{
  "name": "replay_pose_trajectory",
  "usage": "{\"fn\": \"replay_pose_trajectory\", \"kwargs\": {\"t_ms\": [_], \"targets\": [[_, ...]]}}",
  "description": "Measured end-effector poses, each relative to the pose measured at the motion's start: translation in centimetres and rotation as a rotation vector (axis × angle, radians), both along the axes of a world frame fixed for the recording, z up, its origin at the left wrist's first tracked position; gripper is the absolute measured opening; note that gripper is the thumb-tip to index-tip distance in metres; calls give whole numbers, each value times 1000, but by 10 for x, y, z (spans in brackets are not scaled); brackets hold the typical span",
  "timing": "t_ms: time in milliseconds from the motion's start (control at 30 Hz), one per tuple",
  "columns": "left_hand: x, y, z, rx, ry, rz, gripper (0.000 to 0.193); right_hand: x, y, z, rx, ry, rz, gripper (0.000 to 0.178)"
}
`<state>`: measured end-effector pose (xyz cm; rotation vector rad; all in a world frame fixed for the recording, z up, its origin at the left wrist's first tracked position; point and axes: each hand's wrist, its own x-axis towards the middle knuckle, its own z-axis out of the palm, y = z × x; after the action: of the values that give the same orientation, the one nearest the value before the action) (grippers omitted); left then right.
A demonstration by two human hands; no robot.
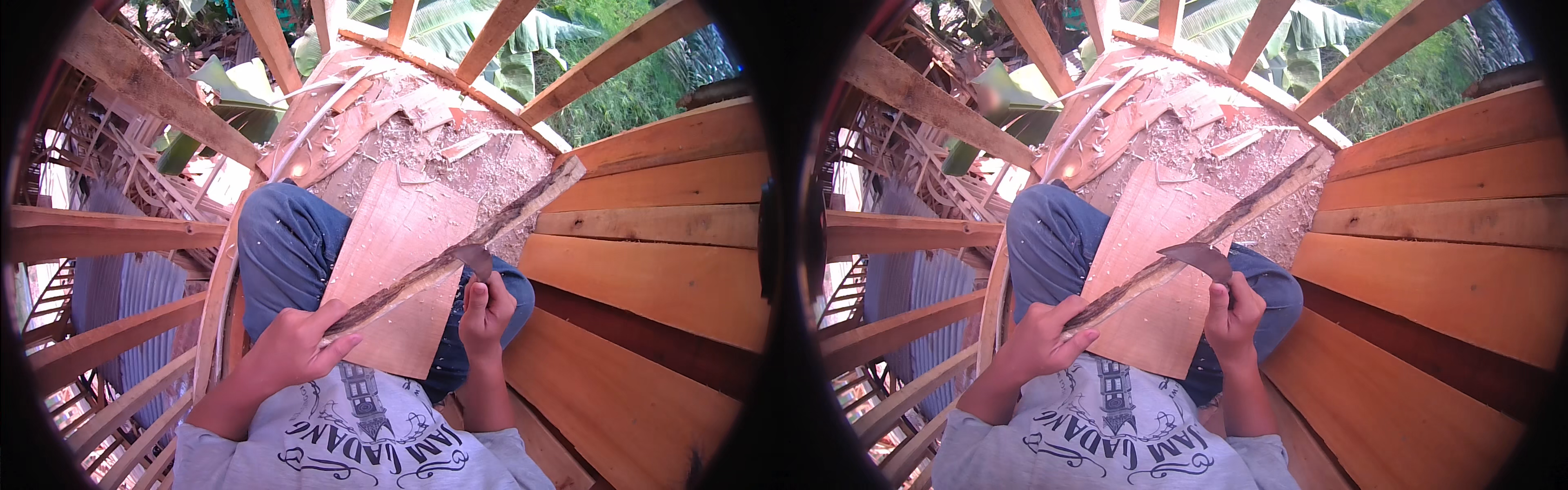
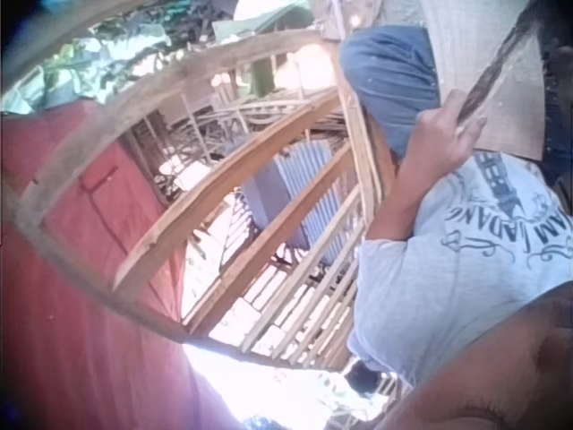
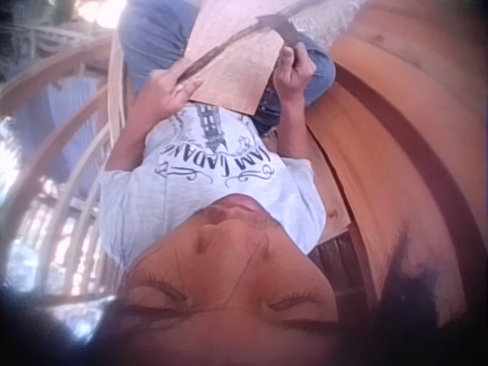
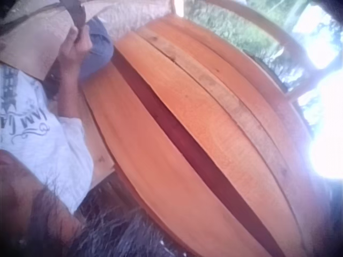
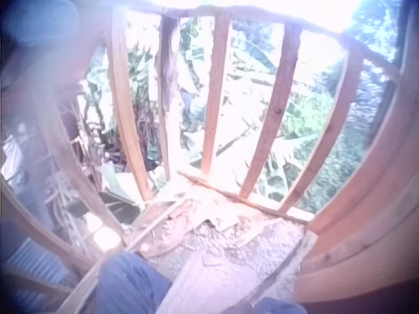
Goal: The person sits cross-legged and uses a curved knife to shave and smooth a long, thin piece of wood. They hold the wood against a flat wooden board on their lap and repeatedly scrape the surface to remove bark and shape the stick.
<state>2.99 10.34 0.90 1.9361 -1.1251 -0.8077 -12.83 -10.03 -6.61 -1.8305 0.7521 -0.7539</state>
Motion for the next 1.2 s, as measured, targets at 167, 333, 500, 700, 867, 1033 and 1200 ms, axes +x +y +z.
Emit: {"fn": "replay_pose_trajectory", "kwargs": {"t_ms": [167, 333, 500, 700, 867, 1033, 1200], "targets": [[-2, 0, -1, 26, 26, -6, 27, -1, 1, -3, -253, -44, 160, 27], [-2, -3, -1, 6, 9, -23, 26, -5, -1, -6, -254, -31, 97, 24], [-4, -4, 0, 10, 42, -16, 26, -7, -6, -6, -104, -57, -21, 26], [-2, -3, -1, 27, 89, -16, 25, -9, -2, 0, -203, -13, 111, 20], [-3, -7, 1, 47, 115, -19, 25, -16, 2, -5, -21, -13, 20, 18], [-4, -1, -1, 58, 163, -3, 24, -11, -5, 3, -145, 22, -5, 15], [1, -4, 6, 62, 270, -17, 22, -11, 0, 5, 259, -84, 68, 12]]}}
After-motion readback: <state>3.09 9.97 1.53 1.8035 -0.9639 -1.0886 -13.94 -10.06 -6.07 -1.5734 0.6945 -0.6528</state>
